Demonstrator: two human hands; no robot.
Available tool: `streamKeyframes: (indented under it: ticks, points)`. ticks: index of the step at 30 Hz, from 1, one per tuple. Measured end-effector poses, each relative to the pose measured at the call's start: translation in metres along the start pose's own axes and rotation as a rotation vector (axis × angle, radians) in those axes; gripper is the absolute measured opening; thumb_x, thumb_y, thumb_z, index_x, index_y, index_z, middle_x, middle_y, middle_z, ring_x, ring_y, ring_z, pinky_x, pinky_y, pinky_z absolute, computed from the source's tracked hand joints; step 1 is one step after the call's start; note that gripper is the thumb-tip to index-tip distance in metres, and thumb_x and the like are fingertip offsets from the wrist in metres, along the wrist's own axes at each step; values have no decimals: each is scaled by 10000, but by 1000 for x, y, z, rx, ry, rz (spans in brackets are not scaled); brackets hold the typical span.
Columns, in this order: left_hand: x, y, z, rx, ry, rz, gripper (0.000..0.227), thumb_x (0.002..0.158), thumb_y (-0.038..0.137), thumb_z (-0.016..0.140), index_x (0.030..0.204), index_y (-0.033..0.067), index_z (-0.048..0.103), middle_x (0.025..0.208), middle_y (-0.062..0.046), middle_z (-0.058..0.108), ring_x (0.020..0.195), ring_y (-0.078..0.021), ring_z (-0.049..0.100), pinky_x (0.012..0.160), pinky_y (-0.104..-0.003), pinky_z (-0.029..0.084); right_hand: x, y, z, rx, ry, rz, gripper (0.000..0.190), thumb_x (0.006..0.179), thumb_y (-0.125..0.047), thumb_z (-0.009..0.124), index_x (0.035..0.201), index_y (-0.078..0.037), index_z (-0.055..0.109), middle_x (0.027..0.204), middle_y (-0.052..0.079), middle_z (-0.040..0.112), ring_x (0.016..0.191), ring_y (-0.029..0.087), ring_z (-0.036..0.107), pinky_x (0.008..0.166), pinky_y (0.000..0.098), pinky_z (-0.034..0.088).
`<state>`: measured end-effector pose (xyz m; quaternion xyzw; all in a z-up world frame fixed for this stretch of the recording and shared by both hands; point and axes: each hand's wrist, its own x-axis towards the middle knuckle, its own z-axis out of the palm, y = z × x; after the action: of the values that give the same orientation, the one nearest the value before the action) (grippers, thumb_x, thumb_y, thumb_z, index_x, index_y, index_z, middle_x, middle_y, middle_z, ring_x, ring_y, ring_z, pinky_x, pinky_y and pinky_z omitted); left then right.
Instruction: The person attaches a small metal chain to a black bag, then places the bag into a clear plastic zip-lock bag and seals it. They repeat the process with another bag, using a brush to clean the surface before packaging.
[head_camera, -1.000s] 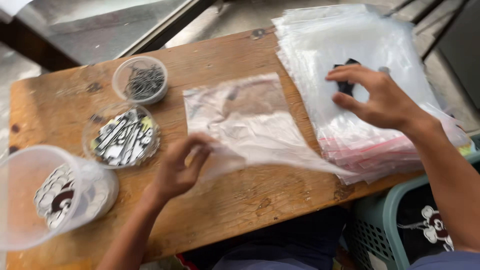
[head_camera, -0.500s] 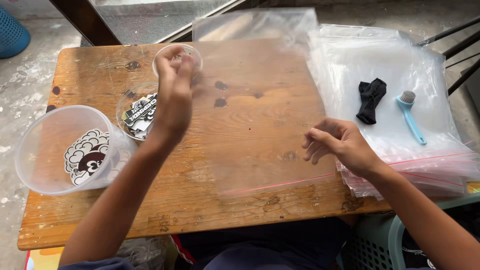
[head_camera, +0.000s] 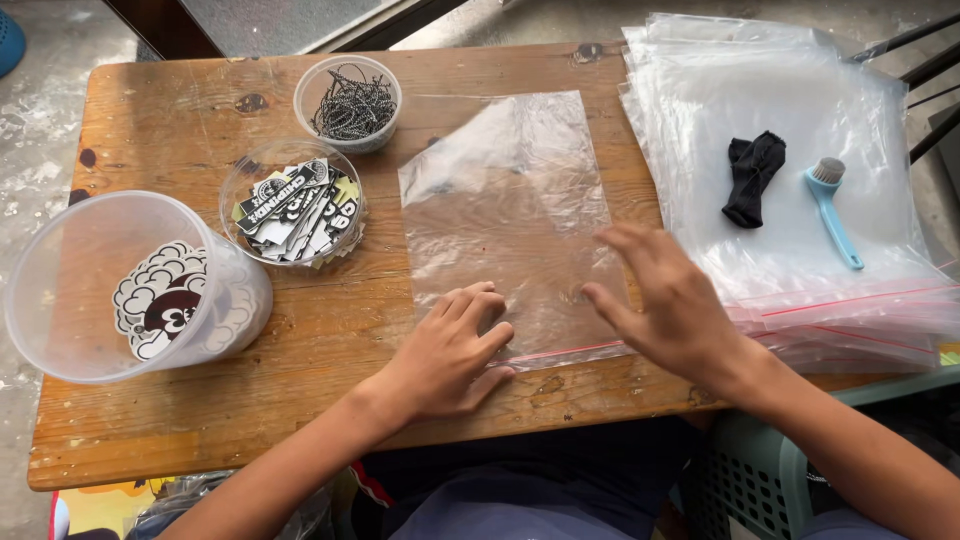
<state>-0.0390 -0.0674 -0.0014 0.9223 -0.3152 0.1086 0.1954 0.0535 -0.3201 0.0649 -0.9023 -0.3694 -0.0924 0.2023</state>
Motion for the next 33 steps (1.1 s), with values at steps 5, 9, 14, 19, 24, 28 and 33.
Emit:
streamKeyframes:
  ticks: [5, 9, 14, 19, 24, 28, 33]
  points:
    - [2, -9, 11, -85, 102, 9, 178, 857, 224, 689, 956, 99, 611, 1098, -133, 564, 1244, -401, 568, 1034, -486, 439, -7, -10, 12, -4, -38, -207, 370, 898, -269, 698, 1216, -84, 655, 1123, 127, 658, 1088, 323, 657, 899, 411, 529]
    - [12, -11, 10, -62, 188, -50, 91, 882, 164, 670, 878, 114, 593, 1032, -80, 581, 1112, -342, 630, 860, -438, 526, -7, -13, 20, -81, -47, -337, 383, 822, -366, 756, 1107, -125, 665, 1059, 78, 638, 1031, 288, 640, 860, 409, 504]
    - [26, -2, -6, 66, 268, -56, 110, 955, 209, 603, 881, 133, 574, 860, -27, 510, 836, -240, 601, 665, -349, 485, -4, 4, 29, -274, -21, -374, 168, 865, -267, 700, 961, -136, 657, 967, 45, 628, 919, 252, 647, 776, 376, 488]
    - [27, -3, -14, 201, 155, -31, 340, 872, 419, 704, 962, 115, 584, 854, -49, 506, 784, -260, 613, 623, -362, 503, 0, 14, 23, -334, 21, -341, 62, 878, -179, 671, 862, -166, 612, 908, -5, 614, 886, 204, 647, 774, 340, 488]
    - [21, -10, -7, 253, 46, -119, 228, 835, 229, 678, 1008, 119, 579, 847, -45, 493, 706, -239, 630, 511, -319, 519, -2, 15, 16, -374, 51, -335, 88, 874, -109, 675, 885, -170, 613, 913, -11, 601, 873, 198, 647, 759, 342, 498]
    - [8, -18, -9, 300, 12, -170, 367, 726, 186, 738, 1053, 116, 586, 863, -61, 500, 769, -267, 597, 578, -346, 497, -12, 36, 11, -417, -37, -286, 249, 807, -105, 717, 1039, -174, 661, 1001, 32, 627, 963, 230, 653, 796, 360, 495]
    - [-5, -22, -17, 365, -54, -326, 457, 683, 179, 788, 1075, 88, 572, 874, -87, 509, 817, -303, 590, 636, -392, 485, -31, 72, 16, -624, -119, -83, 479, 690, -298, 799, 1121, -202, 612, 1054, -4, 585, 1024, 203, 598, 845, 366, 464]
